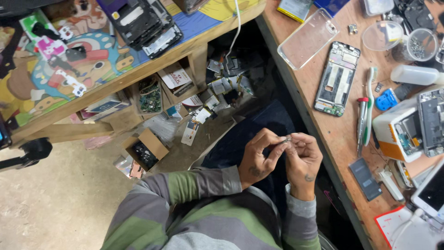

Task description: The person disassembles a mobile phone by prying open the back cover, removing screws, and detaching internal components. They use a toothbrush to clean the interior and then reassemble the phone by reconnecting cables and securing the back cover.

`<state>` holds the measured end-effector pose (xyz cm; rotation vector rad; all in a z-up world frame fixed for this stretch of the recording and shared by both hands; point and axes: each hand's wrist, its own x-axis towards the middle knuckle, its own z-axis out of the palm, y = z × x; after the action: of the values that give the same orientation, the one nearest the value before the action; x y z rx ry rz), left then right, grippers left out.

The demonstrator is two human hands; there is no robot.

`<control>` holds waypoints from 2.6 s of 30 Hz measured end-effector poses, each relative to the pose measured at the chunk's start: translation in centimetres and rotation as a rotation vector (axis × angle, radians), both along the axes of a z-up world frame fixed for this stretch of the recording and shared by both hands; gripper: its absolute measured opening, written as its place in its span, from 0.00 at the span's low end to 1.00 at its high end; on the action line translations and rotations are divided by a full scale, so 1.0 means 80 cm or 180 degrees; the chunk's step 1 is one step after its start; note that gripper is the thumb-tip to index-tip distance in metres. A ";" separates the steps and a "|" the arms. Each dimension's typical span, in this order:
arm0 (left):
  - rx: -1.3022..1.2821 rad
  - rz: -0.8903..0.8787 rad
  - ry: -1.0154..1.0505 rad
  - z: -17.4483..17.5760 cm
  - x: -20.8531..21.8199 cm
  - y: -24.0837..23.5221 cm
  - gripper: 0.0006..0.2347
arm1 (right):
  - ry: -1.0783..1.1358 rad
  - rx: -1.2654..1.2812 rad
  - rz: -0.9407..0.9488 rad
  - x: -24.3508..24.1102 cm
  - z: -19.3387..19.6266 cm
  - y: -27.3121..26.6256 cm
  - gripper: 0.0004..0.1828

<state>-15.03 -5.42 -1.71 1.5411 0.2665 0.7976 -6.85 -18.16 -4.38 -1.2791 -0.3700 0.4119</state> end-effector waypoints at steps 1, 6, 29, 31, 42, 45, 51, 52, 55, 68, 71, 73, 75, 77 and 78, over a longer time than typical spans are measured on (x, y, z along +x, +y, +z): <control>-0.0046 -0.0041 0.0021 -0.004 0.001 -0.001 0.05 | 0.0009 0.0027 -0.0012 -0.002 -0.004 -0.003 0.13; -0.0141 -0.0210 0.0205 -0.018 0.001 -0.005 0.05 | 0.0020 -0.0236 -0.0152 -0.002 -0.016 -0.012 0.13; -0.0097 -0.0203 0.0378 -0.007 0.005 0.004 0.05 | -0.0145 -0.0443 -0.0287 -0.020 0.006 -0.006 0.10; -0.0101 -0.0214 0.0366 -0.001 0.013 0.005 0.05 | -0.0264 -0.0386 -0.0301 -0.015 0.018 -0.003 0.10; -0.0507 -0.0210 -0.0121 0.029 0.090 0.036 0.12 | -0.0463 -0.0497 -0.0698 0.010 0.036 -0.010 0.14; -0.0283 -0.0281 -0.0132 0.034 0.144 0.074 0.09 | -0.0491 -0.0553 -0.0801 0.010 0.036 -0.020 0.13; 0.1827 -0.0086 -0.0107 0.040 0.292 0.126 0.11 | -0.0566 -0.0794 -0.0907 0.013 0.038 -0.031 0.12; 0.2010 -0.0027 -0.0047 0.039 0.317 0.129 0.11 | -0.0551 -0.0831 -0.0912 0.014 0.039 -0.030 0.12; 0.2432 0.0380 -0.0010 0.031 0.373 0.135 0.11 | -0.0527 -0.0859 -0.0897 0.018 0.047 -0.030 0.11; 0.1558 0.0069 0.0149 0.051 0.307 0.113 0.04 | -0.1898 -0.2234 -0.1204 0.063 0.117 -0.021 0.16; 0.0555 -0.0583 0.0653 0.055 0.233 0.090 0.07 | -0.2234 -0.2716 -0.1103 0.082 0.123 -0.003 0.29; 0.0031 -0.0794 0.0844 0.053 0.196 0.076 0.13 | -0.2394 -0.2924 -0.1109 0.086 0.122 0.006 0.34; -0.0333 -0.1000 0.0862 0.049 0.174 0.064 0.17 | -0.2499 -0.3009 -0.1121 0.089 0.120 0.011 0.36; -0.0523 -0.1086 0.0682 0.043 0.164 0.052 0.20 | -0.2549 -0.2986 -0.1130 0.091 0.116 0.011 0.36; -0.0626 -0.1129 0.0594 0.040 0.161 0.047 0.21 | -0.2360 -0.2933 -0.1136 0.089 0.114 0.011 0.37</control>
<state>-2.18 -1.67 1.51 1.4242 0.1937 0.3391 0.29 -17.27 4.70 -2.3542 -0.5846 -0.2725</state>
